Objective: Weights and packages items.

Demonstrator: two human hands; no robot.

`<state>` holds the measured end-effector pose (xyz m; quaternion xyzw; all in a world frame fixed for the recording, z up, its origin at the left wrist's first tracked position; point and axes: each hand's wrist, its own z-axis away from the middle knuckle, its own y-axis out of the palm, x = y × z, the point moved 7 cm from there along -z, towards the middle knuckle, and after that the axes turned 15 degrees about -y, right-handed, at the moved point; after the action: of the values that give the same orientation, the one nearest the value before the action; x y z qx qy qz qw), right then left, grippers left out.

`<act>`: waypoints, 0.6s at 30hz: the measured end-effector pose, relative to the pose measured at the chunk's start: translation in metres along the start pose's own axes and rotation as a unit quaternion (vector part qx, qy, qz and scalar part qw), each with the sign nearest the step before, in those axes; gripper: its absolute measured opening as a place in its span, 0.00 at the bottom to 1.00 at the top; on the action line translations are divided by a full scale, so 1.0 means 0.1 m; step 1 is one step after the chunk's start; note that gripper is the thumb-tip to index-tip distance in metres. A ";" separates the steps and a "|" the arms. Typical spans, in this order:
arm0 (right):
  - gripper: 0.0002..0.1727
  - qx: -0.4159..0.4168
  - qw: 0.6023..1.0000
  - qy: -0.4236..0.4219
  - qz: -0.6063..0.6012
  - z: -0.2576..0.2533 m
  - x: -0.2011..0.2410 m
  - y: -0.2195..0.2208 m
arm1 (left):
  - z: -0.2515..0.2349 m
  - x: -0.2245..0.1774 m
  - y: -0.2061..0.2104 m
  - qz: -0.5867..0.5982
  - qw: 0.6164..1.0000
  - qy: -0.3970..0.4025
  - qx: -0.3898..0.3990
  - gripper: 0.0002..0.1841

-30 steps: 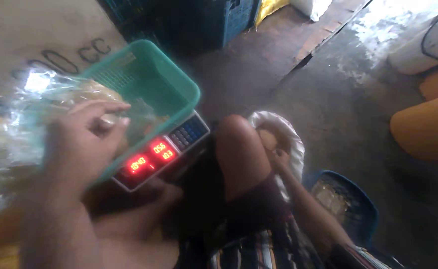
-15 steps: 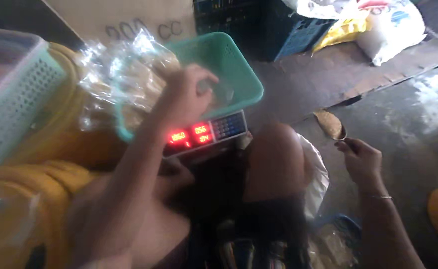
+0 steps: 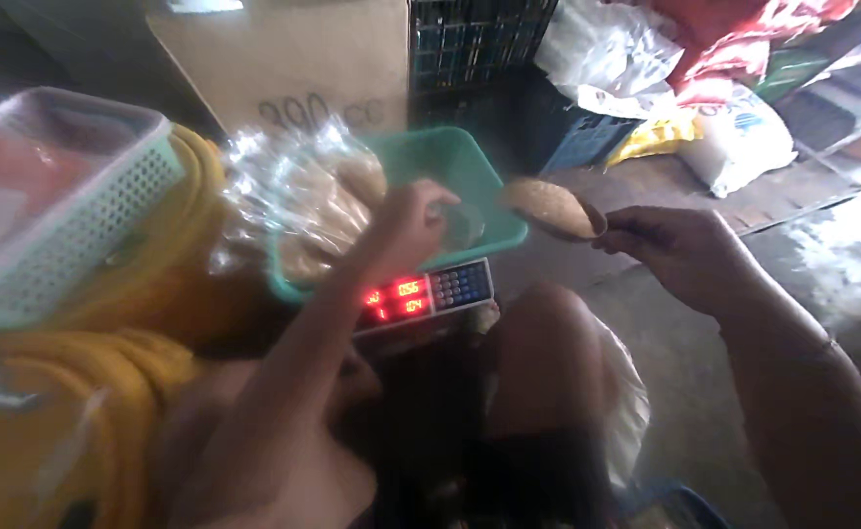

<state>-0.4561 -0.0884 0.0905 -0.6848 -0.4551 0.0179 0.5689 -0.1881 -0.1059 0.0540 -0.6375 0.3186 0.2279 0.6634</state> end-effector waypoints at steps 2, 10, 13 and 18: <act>0.06 0.038 0.999 -0.024 0.023 -0.14 0.15 0.04 | 0.00 -0.01 0.01 0.012 1.000 0.013 0.001 0.16; 0.08 0.159 0.978 -0.013 0.132 -0.51 0.44 0.20 | -0.05 -0.02 0.06 0.018 0.999 0.018 0.019 0.17; 0.09 0.210 0.963 -0.010 0.169 -0.70 0.54 0.26 | -0.04 -0.04 0.08 0.029 0.999 0.031 0.023 0.15; 0.10 0.304 0.916 0.006 0.262 -0.94 0.79 0.42 | -0.03 -0.04 0.05 0.037 0.999 0.011 0.029 0.14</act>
<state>-0.3336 -0.1071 0.1294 -0.5732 -0.2284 0.2998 0.7276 -0.1950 -0.1084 0.0533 -0.6086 0.3560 0.2358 0.6688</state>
